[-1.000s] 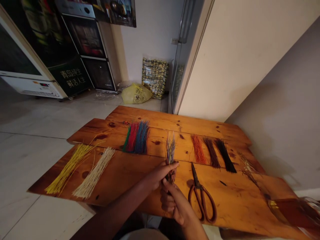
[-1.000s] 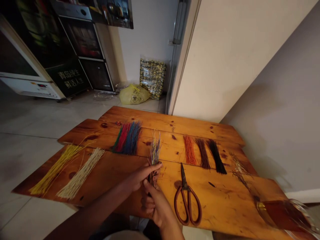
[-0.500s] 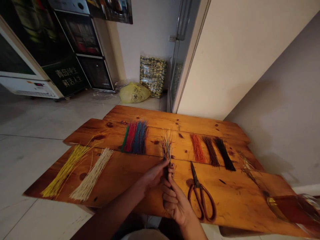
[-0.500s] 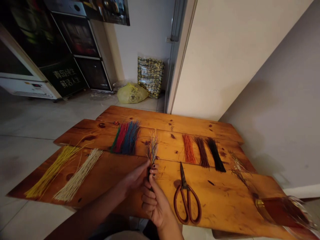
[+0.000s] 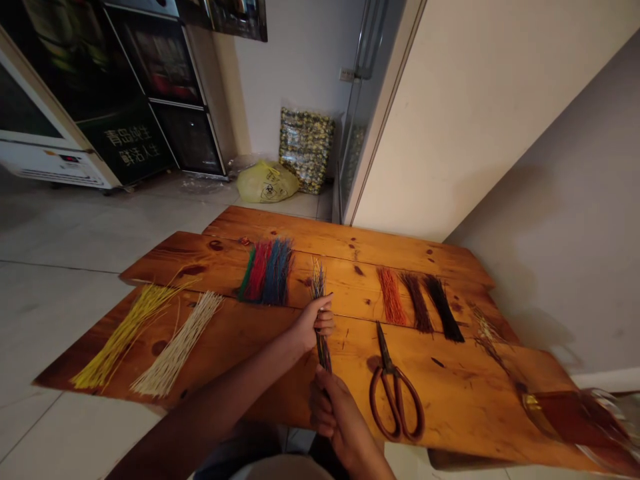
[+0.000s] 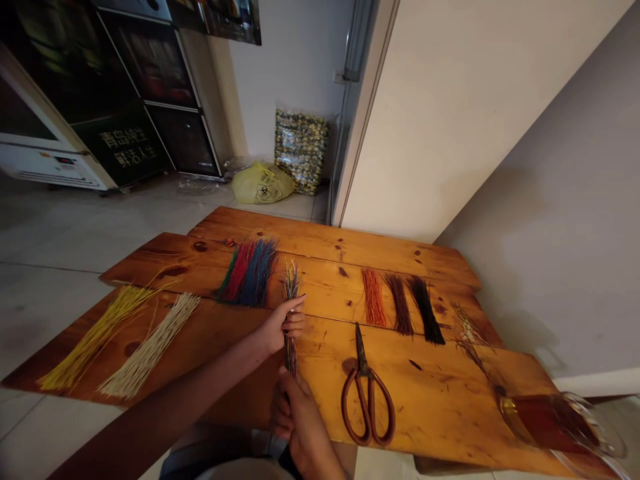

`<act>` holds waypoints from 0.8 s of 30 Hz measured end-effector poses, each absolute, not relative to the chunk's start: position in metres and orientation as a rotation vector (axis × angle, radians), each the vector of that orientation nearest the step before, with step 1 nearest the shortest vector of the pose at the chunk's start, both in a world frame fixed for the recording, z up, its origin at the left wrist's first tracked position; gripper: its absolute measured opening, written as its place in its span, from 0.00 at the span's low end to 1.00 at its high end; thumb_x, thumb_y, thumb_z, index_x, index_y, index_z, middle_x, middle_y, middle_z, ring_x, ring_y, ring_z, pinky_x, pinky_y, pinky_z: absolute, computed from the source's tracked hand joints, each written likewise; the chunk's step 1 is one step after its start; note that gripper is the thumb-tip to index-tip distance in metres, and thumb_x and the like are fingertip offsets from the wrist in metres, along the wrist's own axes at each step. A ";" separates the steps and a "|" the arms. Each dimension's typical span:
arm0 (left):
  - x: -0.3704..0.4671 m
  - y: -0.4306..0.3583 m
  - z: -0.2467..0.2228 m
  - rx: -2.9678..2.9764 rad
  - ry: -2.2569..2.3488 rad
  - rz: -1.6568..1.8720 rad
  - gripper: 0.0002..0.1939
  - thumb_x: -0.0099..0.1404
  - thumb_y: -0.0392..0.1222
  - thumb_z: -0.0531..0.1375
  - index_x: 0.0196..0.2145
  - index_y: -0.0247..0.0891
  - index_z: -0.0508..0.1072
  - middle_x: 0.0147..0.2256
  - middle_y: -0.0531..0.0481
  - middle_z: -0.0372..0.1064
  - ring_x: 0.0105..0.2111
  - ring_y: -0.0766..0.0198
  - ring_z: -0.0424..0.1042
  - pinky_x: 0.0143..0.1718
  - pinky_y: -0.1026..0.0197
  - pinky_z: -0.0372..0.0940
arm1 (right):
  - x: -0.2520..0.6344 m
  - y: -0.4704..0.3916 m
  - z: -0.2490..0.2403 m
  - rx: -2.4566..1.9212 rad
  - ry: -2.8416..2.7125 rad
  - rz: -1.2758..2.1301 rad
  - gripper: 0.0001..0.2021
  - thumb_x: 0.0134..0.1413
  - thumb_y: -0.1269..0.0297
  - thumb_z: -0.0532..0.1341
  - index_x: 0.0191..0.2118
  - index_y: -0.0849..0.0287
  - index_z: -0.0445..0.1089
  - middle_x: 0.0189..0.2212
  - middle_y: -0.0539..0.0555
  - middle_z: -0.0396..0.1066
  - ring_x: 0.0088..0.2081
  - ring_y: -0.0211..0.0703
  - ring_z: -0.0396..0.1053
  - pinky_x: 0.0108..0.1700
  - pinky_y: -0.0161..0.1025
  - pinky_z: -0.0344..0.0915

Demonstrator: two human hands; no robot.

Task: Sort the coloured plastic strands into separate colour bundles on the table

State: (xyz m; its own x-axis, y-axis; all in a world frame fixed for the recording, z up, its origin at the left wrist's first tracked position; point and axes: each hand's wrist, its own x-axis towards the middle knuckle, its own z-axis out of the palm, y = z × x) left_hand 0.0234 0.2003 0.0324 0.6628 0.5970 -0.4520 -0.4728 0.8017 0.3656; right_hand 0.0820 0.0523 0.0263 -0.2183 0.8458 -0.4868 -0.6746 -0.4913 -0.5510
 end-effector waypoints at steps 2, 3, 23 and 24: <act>0.021 0.202 0.034 0.218 0.573 0.619 0.19 0.60 0.44 0.56 0.18 0.38 0.53 0.12 0.65 0.36 0.09 0.78 0.37 0.12 0.71 0.35 | 0.088 0.050 0.020 -1.008 -0.390 1.874 0.19 0.46 0.51 0.63 0.23 0.57 0.54 0.11 0.38 0.49 0.11 0.25 0.41 0.12 0.26 0.42; 0.019 0.202 0.035 0.213 0.564 0.625 0.19 0.61 0.43 0.56 0.18 0.38 0.53 0.12 0.65 0.36 0.09 0.78 0.37 0.12 0.71 0.36 | 0.094 0.050 0.018 -1.012 -0.479 1.893 0.18 0.46 0.51 0.63 0.24 0.58 0.57 0.12 0.40 0.56 0.12 0.27 0.49 0.15 0.27 0.50; 0.025 0.215 0.027 0.106 0.431 0.613 0.19 0.61 0.38 0.55 0.18 0.38 0.50 0.12 0.64 0.39 0.08 0.78 0.42 0.11 0.72 0.39 | 0.100 0.084 0.034 -0.814 -0.195 1.939 0.17 0.48 0.52 0.62 0.30 0.60 0.61 0.16 0.39 0.44 0.15 0.23 0.33 0.13 0.23 0.31; 0.024 0.218 0.027 0.094 0.425 0.615 0.19 0.61 0.37 0.55 0.17 0.38 0.50 0.12 0.64 0.39 0.08 0.78 0.42 0.11 0.72 0.40 | 0.101 0.084 0.035 -0.827 -0.193 1.941 0.17 0.47 0.51 0.62 0.30 0.60 0.60 0.16 0.39 0.44 0.15 0.23 0.32 0.13 0.24 0.30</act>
